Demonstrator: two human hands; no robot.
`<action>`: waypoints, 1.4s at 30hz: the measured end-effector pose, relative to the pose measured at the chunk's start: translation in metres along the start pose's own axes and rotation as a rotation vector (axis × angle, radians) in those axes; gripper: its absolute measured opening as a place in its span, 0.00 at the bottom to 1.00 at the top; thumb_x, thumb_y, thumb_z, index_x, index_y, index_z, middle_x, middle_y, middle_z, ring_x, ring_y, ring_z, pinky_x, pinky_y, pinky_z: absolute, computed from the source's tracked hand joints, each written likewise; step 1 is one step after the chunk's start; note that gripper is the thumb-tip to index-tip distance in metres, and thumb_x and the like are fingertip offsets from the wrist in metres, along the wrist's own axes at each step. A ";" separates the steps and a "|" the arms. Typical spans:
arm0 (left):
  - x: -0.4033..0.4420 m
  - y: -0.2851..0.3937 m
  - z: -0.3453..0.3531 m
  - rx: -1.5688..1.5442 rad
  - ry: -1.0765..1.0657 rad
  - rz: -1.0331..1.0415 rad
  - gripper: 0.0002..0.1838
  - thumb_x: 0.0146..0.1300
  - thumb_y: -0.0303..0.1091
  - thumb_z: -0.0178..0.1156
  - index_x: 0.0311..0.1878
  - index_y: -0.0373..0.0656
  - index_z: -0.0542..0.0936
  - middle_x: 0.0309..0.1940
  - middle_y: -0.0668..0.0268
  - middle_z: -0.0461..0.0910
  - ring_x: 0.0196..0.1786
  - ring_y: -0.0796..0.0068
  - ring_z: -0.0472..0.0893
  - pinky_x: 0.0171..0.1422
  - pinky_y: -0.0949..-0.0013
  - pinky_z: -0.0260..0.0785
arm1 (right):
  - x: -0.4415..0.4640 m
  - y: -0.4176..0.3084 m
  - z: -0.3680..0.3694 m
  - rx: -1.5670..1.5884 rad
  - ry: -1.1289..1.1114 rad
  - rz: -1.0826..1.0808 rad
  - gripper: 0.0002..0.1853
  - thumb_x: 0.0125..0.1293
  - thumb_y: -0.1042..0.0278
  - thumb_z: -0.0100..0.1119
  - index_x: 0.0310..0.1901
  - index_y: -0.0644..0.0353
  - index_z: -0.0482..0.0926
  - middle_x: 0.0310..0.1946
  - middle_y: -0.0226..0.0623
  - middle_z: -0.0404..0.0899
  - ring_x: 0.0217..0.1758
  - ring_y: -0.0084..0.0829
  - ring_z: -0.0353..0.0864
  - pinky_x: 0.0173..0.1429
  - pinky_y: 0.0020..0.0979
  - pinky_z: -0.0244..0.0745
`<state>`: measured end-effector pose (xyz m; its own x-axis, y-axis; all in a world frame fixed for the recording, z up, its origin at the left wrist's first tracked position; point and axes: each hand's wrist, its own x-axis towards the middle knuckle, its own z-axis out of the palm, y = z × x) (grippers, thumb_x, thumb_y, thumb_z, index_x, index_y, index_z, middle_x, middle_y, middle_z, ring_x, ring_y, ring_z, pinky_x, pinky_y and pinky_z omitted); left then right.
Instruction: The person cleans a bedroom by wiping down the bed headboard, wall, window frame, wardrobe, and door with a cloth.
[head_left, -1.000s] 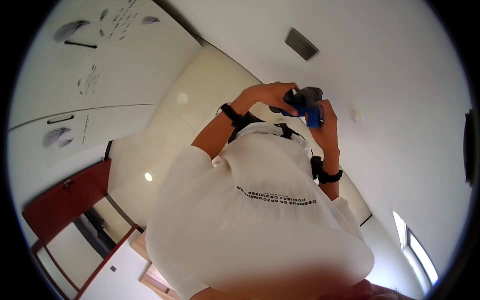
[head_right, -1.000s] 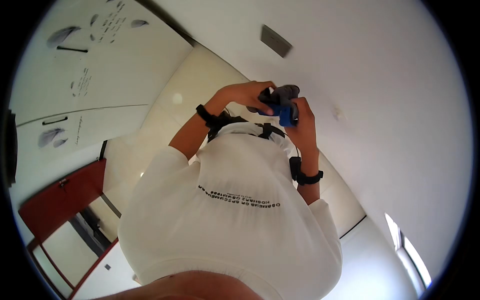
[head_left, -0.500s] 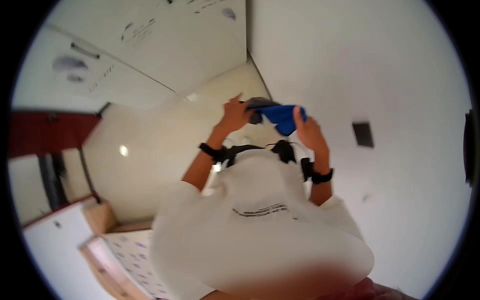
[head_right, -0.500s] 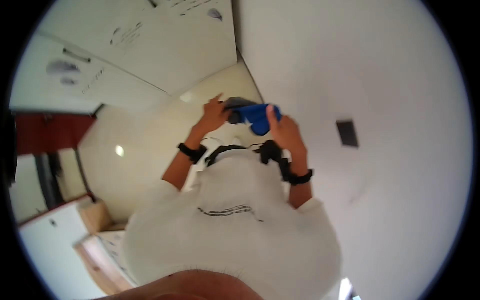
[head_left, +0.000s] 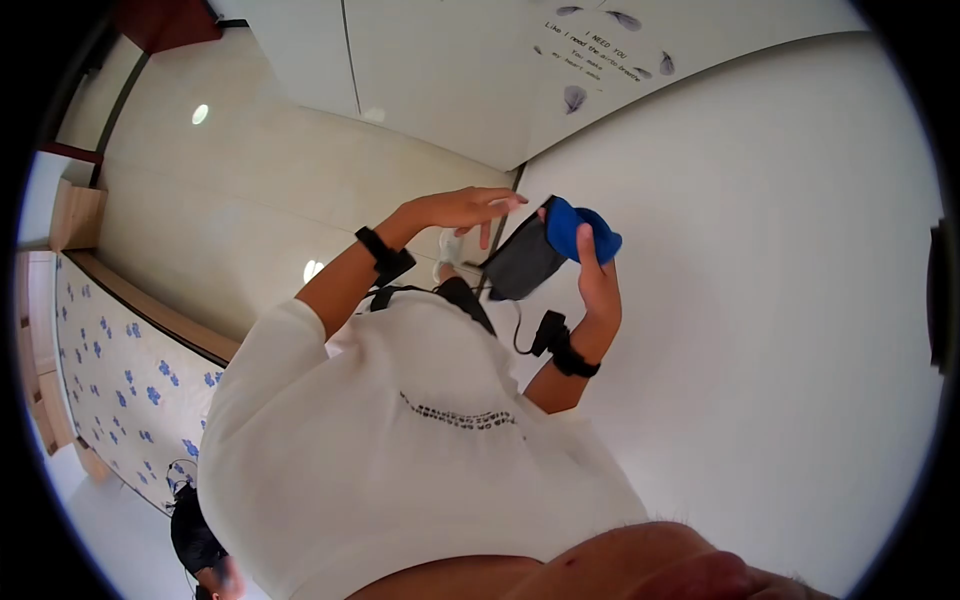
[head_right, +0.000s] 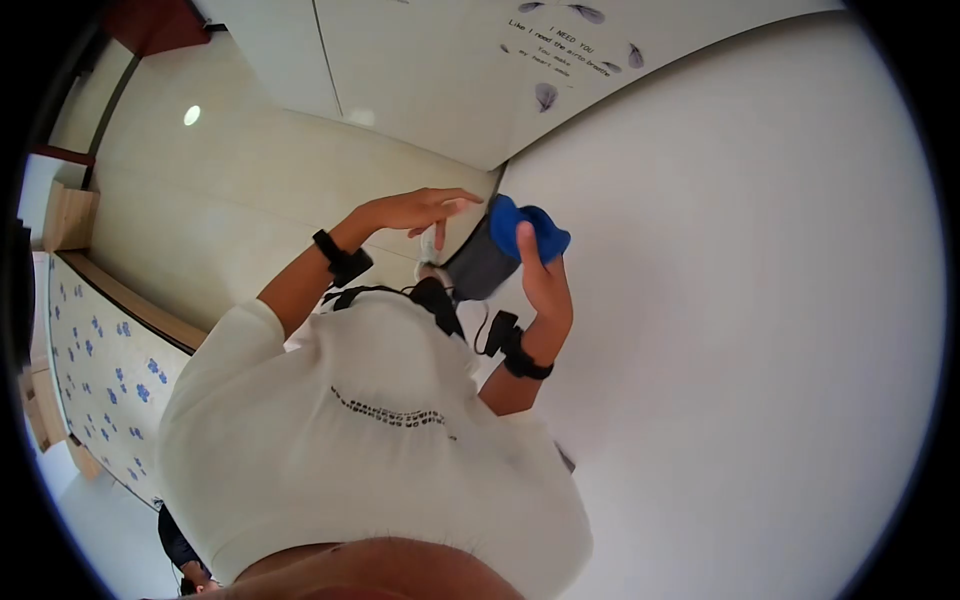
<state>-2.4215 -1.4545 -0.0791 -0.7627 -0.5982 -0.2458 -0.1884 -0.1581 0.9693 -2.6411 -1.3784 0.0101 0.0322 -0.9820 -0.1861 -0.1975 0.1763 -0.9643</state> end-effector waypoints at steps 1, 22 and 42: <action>-0.005 0.001 0.006 0.016 -0.002 -0.013 0.35 0.71 0.60 0.42 0.69 0.42 0.64 0.31 0.57 0.84 0.30 0.71 0.83 0.27 0.70 0.72 | -0.001 -0.008 0.007 -0.168 0.012 0.017 0.23 0.74 0.50 0.48 0.51 0.66 0.75 0.40 0.36 0.79 0.48 0.29 0.76 0.59 0.29 0.66; -0.118 0.261 -0.064 0.761 1.139 0.870 0.24 0.57 0.21 0.55 0.59 0.43 0.69 0.50 0.51 0.73 0.53 0.61 0.74 0.56 0.62 0.67 | 0.044 -0.178 0.054 -0.002 0.369 -0.648 0.26 0.72 0.49 0.51 0.54 0.68 0.75 0.52 0.38 0.78 0.57 0.29 0.73 0.66 0.31 0.62; -0.005 0.043 -0.028 0.130 1.126 0.416 0.17 0.54 0.23 0.53 0.49 0.43 0.71 0.29 0.51 0.80 0.33 0.54 0.81 0.40 0.61 0.72 | 0.085 -0.001 0.078 -0.636 0.439 -0.874 0.09 0.65 0.64 0.54 0.33 0.61 0.77 0.33 0.47 0.75 0.40 0.51 0.73 0.44 0.45 0.66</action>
<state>-2.4085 -1.4800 -0.0367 0.1753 -0.9442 0.2789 -0.1670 0.2506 0.9536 -2.5616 -1.4573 -0.0193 0.0829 -0.7128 0.6964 -0.7352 -0.5155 -0.4401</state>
